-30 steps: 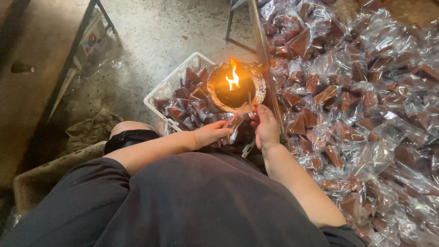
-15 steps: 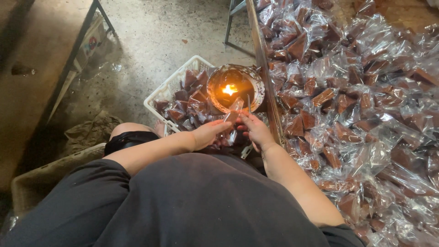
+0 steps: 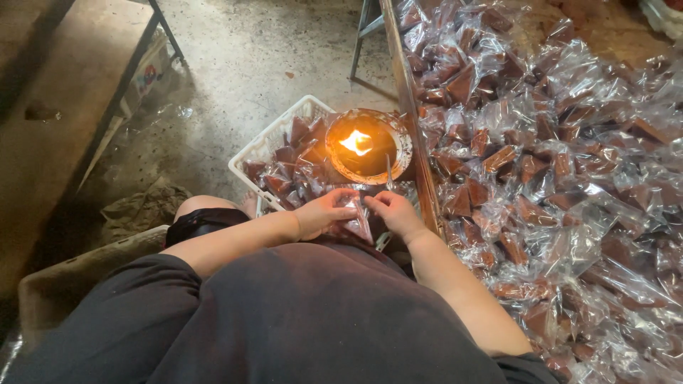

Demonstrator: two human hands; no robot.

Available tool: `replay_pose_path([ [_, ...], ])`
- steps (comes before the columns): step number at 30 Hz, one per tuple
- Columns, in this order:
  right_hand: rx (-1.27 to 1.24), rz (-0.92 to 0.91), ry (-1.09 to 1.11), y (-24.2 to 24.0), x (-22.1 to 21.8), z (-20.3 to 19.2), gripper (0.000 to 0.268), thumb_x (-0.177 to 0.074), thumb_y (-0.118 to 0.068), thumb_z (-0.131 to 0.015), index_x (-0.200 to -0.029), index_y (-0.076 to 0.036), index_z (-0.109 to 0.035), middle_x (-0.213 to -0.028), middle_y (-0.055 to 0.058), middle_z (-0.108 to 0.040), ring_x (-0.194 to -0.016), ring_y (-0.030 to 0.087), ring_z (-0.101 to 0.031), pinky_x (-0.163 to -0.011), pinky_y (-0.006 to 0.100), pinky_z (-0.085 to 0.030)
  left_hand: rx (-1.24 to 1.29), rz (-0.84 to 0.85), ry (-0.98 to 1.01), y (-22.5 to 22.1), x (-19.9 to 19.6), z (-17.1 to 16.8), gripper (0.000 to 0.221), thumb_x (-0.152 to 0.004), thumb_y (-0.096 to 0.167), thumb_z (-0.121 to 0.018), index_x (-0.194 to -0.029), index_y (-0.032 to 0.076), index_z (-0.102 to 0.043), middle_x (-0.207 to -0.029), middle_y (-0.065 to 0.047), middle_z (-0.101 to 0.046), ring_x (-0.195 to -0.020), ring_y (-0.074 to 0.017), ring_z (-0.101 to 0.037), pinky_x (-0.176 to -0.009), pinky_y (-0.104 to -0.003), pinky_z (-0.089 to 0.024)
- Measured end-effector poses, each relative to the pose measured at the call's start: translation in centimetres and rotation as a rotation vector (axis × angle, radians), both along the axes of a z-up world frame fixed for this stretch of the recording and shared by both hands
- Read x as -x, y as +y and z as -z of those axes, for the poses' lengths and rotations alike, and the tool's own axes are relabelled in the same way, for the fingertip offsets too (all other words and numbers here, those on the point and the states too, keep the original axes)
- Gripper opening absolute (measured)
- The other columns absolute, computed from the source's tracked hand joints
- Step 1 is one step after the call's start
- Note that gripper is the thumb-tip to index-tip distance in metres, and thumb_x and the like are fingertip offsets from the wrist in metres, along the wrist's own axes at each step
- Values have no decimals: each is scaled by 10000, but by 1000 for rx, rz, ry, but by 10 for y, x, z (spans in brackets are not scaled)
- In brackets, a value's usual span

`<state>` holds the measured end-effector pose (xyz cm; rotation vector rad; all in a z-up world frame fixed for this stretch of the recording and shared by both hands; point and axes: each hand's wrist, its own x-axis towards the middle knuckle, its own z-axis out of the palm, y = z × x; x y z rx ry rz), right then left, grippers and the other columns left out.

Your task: Sealing plastic bags containing bakery products using a candle flame.

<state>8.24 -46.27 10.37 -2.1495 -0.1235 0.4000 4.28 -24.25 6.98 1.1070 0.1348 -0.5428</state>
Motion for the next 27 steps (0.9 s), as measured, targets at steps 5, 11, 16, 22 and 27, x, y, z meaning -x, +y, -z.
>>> replay_pose_path([
  [5, 336, 250, -600, -43, -22, -9, 230, -894, -517, -765, -999, -312, -756, -917, -39, -676, -898, 177, -687, -832, 322, -546, -119, -153, 119, 14, -9, 16, 855, -871, 164, -838, -1557, 114, -330, -1324, -239, -453, -1023, -389, -673, -825, -460, -615],
  [11, 799, 330, 41, -70, -24, -42, 682, -929, -685, -563, -1515, -353, -457, -1621, 50, -291, -1474, 357, -260, -1075, 615, -397, -192, -109, 109, 26, -13, 35, 808, -921, 271, -794, -1579, 101, -356, -1499, -249, -389, -1383, -428, -455, -1081, -510, -476],
  [16, 821, 320, 56, -68, -21, -46, 618, -923, -640, -607, -1416, -269, -576, -1547, 0, -341, -1375, 365, -352, -1037, 589, -446, -263, -15, 72, 27, -12, 36, 642, -925, 305, -741, -1486, 102, -504, -1324, -122, -647, -1086, -226, -669, -935, -395, -588],
  [22, 644, 413, 40, -59, -1, -78, 807, -831, -747, -676, -1337, -119, -628, -1551, 54, -347, -1373, 425, -463, -1093, 583, -453, -300, -37, 119, 33, -14, 44, 523, -923, 338, -721, -1399, 168, -587, -1175, -46, -737, -967, -178, -699, -837, -332, -592],
  [27, 378, 649, -226, -87, -13, -44, 622, -776, -578, -868, -1048, -123, -544, -1386, 104, -373, -1346, 375, -498, -1125, 464, -440, -280, -31, 102, 39, -7, 31, 519, -922, 325, -723, -1401, 177, -590, -1205, -69, -724, -1001, -195, -716, -810, -309, -600],
])
